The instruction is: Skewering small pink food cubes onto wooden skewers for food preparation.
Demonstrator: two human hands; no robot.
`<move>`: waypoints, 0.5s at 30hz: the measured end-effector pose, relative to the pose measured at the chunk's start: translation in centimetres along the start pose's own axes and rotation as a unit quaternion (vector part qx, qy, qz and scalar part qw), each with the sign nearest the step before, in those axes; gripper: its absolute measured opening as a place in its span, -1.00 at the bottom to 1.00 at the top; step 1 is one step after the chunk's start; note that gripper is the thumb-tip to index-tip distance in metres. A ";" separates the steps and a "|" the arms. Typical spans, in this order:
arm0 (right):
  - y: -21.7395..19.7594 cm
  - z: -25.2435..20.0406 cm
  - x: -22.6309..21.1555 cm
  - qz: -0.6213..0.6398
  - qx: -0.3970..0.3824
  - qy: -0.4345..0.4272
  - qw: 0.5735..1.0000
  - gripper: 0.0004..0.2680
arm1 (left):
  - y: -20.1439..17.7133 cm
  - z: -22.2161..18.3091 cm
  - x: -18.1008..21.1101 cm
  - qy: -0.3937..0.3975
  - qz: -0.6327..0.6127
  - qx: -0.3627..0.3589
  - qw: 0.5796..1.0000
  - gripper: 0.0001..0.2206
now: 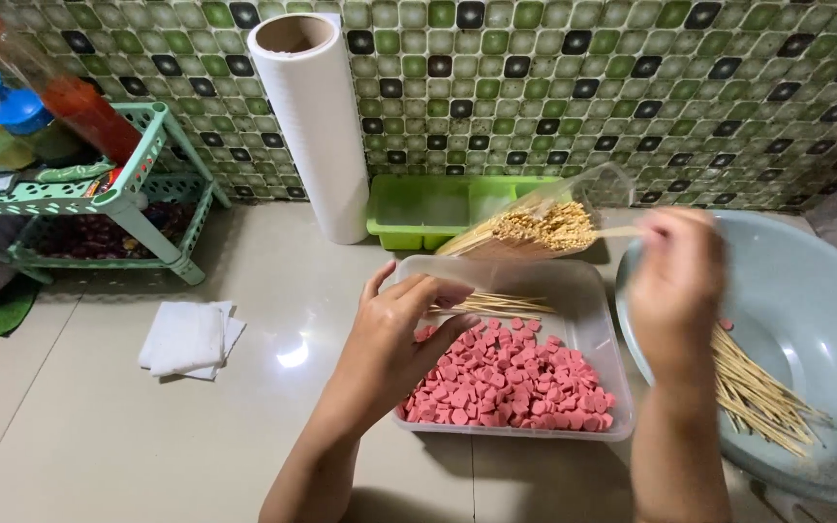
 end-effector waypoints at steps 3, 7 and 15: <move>-5.0 -2.0 -2.7 0.053 0.100 -0.015 0.994 -0.83 | 0.3 0.5 -0.3 -0.007 0.011 0.002 1.000 -0.79; -7.6 -4.7 -4.2 0.147 0.238 0.059 0.958 -0.81 | 1.2 1.0 0.4 0.029 -0.013 -0.016 0.999 -0.65; -8.2 -5.8 -0.1 0.274 0.176 0.146 0.934 -0.79 | 3.5 0.7 0.5 0.015 -0.049 -0.140 0.989 -0.94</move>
Point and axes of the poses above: each hand's wrist, its own z-axis towards the middle knuckle, its own y-axis out of the palm, x = y × z, the point moved 6 cm from there along z, towards the middle knuckle, and after that the axes turned 1 degree about y, right-handed, at the moved point
